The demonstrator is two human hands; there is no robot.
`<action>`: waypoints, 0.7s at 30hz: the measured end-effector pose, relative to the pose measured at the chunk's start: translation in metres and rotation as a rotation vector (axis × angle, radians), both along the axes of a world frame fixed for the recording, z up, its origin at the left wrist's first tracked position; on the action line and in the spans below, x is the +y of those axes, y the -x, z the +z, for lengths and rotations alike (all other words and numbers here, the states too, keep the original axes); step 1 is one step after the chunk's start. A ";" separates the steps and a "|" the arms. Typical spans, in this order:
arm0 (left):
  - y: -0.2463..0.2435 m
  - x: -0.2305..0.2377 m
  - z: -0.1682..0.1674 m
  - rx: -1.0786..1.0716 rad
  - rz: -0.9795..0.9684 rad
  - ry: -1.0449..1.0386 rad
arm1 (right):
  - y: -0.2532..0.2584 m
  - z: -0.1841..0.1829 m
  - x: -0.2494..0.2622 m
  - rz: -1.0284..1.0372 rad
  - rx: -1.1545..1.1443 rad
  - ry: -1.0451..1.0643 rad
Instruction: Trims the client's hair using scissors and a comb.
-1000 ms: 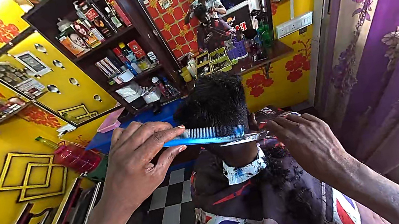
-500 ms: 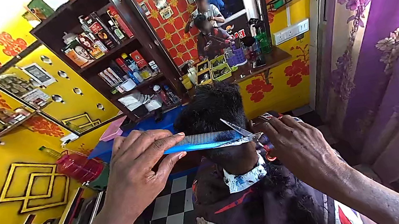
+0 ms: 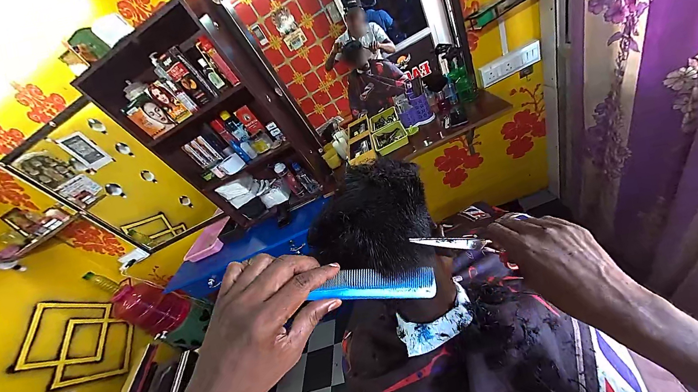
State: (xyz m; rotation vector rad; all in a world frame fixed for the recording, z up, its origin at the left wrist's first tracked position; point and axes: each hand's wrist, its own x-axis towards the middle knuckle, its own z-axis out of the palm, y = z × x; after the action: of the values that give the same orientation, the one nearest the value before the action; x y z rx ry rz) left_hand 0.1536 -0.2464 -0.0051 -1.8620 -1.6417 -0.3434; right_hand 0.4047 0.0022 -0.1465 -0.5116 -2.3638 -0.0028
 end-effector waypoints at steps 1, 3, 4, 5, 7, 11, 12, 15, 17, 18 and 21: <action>-0.002 0.002 0.001 0.009 0.002 -0.029 | 0.001 0.002 0.000 0.017 -0.023 0.003; -0.007 0.006 0.004 0.024 0.019 -0.077 | 0.004 0.009 -0.002 0.032 -0.081 0.001; -0.009 0.007 0.005 0.028 0.028 -0.095 | 0.007 0.012 -0.003 0.035 -0.102 -0.011; -0.010 0.009 0.005 0.031 0.033 -0.110 | 0.010 0.015 -0.004 0.034 -0.120 -0.024; -0.011 0.011 0.006 0.039 0.035 -0.129 | 0.016 0.020 -0.008 0.020 -0.141 -0.040; -0.010 0.011 0.004 0.058 0.022 -0.153 | 0.021 0.025 -0.014 0.067 -0.086 -0.081; -0.009 0.011 0.004 0.061 0.025 -0.155 | 0.019 0.025 -0.014 0.078 -0.079 -0.086; -0.008 0.011 0.004 0.062 0.029 -0.162 | 0.017 0.021 -0.011 0.059 -0.046 -0.105; -0.007 0.012 0.004 0.060 0.029 -0.169 | 0.020 0.023 -0.009 -0.002 -0.057 -0.103; -0.008 0.013 0.004 0.060 0.029 -0.173 | 0.022 0.025 -0.010 -0.033 -0.086 -0.092; -0.008 0.014 0.004 0.061 0.026 -0.174 | 0.025 0.028 -0.013 -0.009 -0.066 -0.100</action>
State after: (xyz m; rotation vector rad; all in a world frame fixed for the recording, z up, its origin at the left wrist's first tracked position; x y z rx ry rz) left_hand 0.1615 -0.2328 -0.0008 -1.7045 -1.5431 -0.4015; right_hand 0.3793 -0.0113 -0.1186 -0.4805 -2.4119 -0.1428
